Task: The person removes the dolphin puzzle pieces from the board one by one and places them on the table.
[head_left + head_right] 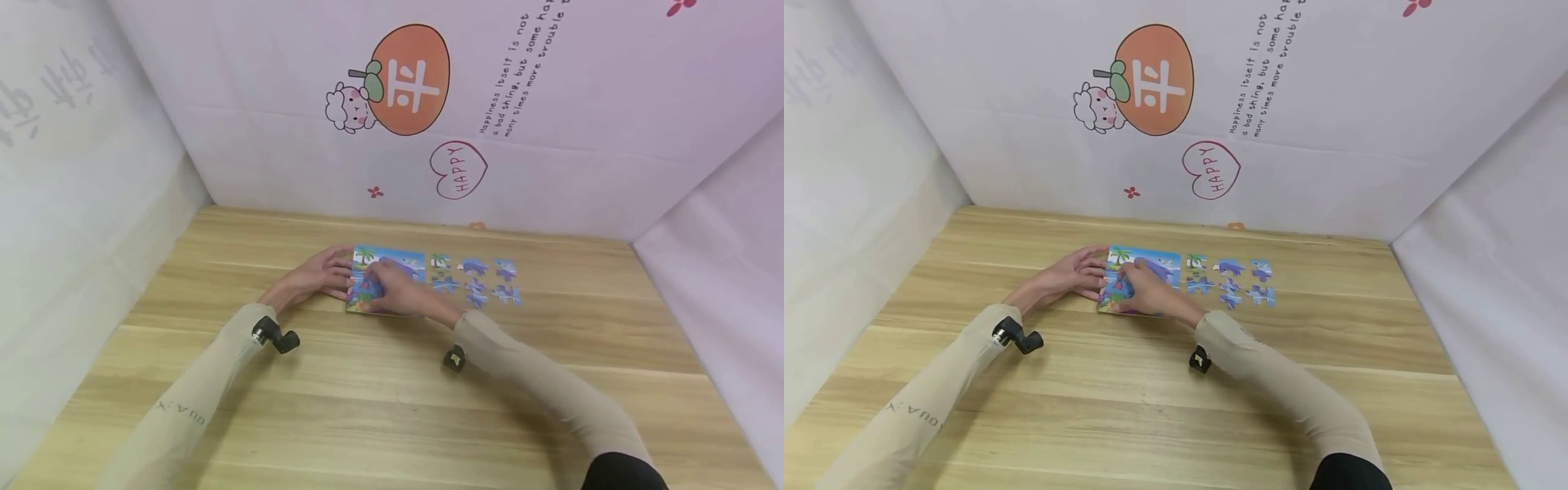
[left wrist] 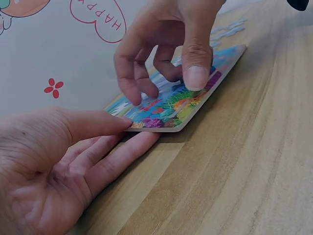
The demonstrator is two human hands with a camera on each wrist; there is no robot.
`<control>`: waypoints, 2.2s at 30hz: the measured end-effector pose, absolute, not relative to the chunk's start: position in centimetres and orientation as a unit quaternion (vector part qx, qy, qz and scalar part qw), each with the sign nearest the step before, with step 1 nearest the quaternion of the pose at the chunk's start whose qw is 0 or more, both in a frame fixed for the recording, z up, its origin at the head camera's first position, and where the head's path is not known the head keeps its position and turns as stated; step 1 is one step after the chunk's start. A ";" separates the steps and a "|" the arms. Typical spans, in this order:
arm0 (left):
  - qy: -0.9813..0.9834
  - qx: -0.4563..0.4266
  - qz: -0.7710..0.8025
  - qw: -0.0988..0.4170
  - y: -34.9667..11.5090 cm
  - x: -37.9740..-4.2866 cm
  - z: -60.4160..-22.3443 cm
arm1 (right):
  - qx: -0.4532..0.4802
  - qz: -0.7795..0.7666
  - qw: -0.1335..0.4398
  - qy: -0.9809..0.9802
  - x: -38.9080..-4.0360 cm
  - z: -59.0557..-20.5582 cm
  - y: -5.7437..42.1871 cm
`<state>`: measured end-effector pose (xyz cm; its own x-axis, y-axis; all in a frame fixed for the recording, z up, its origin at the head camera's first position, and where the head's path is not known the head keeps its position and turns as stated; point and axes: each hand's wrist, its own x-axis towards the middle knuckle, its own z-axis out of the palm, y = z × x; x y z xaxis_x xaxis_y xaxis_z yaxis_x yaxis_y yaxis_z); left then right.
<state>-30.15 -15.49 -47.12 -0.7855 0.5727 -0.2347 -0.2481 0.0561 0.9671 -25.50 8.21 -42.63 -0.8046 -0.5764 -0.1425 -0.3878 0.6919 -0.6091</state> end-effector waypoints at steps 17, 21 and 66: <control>0.675 0.126 0.663 0.299 -15.4 -30.0 -47.0 | -0.231 -0.308 0.185 0.904 -25.1 -43.0 6.6; 0.678 0.128 0.660 0.297 -15.3 -30.0 -47.0 | -0.221 -0.318 0.188 0.902 -25.3 -43.0 6.6; 0.679 0.122 0.660 0.297 -15.3 -29.8 -46.9 | -0.172 -0.501 0.220 0.819 -25.9 -42.4 10.1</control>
<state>-29.76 -15.25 -46.93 -0.7934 0.5583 -0.2425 -0.2259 0.0999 0.9690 -25.91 10.08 -42.42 -0.8443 -0.5019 -0.1880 -0.0617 0.4395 -0.8961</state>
